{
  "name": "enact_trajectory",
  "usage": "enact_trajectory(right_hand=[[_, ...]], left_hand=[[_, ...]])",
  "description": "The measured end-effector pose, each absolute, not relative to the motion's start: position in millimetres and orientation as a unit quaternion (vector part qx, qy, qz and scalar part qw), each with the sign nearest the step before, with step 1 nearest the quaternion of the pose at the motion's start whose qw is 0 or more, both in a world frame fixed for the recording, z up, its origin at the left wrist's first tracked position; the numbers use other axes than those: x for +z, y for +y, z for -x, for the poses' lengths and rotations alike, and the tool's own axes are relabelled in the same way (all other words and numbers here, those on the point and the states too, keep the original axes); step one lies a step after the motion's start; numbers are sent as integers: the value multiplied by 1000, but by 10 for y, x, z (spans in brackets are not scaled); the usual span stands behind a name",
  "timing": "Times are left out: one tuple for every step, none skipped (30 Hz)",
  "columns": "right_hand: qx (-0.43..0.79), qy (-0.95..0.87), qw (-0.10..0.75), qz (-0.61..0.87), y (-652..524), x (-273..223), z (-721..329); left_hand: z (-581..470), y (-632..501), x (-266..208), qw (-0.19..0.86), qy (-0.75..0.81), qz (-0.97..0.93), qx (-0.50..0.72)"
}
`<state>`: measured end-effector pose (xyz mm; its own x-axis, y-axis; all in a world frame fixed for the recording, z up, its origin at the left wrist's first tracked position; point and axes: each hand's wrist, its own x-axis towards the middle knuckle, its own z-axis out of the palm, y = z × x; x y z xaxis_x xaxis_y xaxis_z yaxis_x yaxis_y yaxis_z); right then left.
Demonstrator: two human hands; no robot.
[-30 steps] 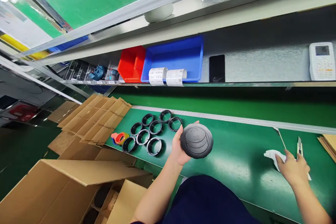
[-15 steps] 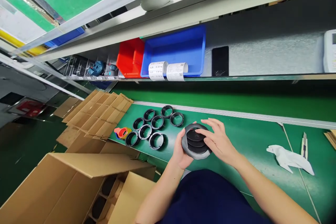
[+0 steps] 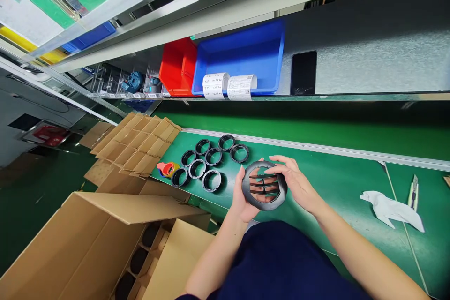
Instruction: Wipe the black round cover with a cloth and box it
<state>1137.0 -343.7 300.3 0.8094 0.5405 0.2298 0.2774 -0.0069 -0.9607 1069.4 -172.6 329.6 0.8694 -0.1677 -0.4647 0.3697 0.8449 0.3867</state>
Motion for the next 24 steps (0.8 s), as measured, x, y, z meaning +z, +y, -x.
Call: enact_trajectory(right_hand=[[111,-286,642,703,-3441,2993,-11360],[116,-283,643,703,-3443,2980,-11349],[120,-279,645,701,-3443,2965,-11340],[122,-276,648,699,-3443,2951,-11333],[124,-273,651,697,-3443,2940,-11328],[126,-269,653,697,-3443,2932,-11326],[128,-266,654,697,-3443,2929,-11327],[129,-262,655,697,-3442,2927,-11330],[129,-259,656,697,-3441,2924,-11331],[128,-257,657,697,-3438,2915,-11330],[123,-260,654,699,-3433,2894,-11325],[107,-275,643,706,-3427,2857,-11313],[81,-304,620,719,-3419,2800,-11293],[48,-344,582,736,-3410,2721,-11267],[15,-390,530,752,-3401,2624,-11236],[-11,-434,474,766,-3392,2515,-11204],[-22,-469,421,776,-3381,2401,-11172],[-15,-494,379,782,-3368,2294,-11145],[10,-510,350,786,-3350,2205,-11123],[47,-518,333,787,-3323,2139,-11109],[94,-515,323,788,-3285,2102,-11102],[149,-506,316,789,-3234,2091,-11102],[209,-493,309,786,-3168,2100,-11109],[266,-481,300,779,-3087,2119,-11123]], left_hand=[[-10697,-1734,3306,938,209,-238,-140],[-10699,-1743,3315,939,206,-237,-137],[-10699,-1752,3322,940,204,-237,-134],[-10697,-1758,3327,941,202,-238,-131],[-10695,-1761,3327,941,203,-238,-129],[-10691,-1762,3322,940,207,-238,-130],[-10687,-1760,3312,939,211,-237,-132],[-10683,-1757,3298,938,214,-235,-135],[-10680,-1753,3282,938,216,-232,-137],[-10678,-1748,3263,939,217,-229,-139],[-10679,-1742,3242,939,220,-228,-137],[-10679,-1735,3217,938,228,-227,-131],[-10679,-1727,3187,937,242,-223,-121],[-10676,-1716,3150,935,263,-214,-107],[-10668,-1704,3103,932,288,-201,-93],[-10653,-1690,3046,928,313,-184,-80],[-10631,-1675,2980,924,338,-166,-69],[-10602,-1661,2906,919,360,-149,-65],[-10567,-1650,2829,912,381,-138,-62],[-10531,-1643,2753,905,399,-136,-62],[-10497,-1638,2684,898,413,-140,-65],[-10468,-1635,2624,891,424,-148,-70],[-10446,-1629,2574,886,430,-158,-74],[-10431,-1615,2535,884,431,-165,-76]])
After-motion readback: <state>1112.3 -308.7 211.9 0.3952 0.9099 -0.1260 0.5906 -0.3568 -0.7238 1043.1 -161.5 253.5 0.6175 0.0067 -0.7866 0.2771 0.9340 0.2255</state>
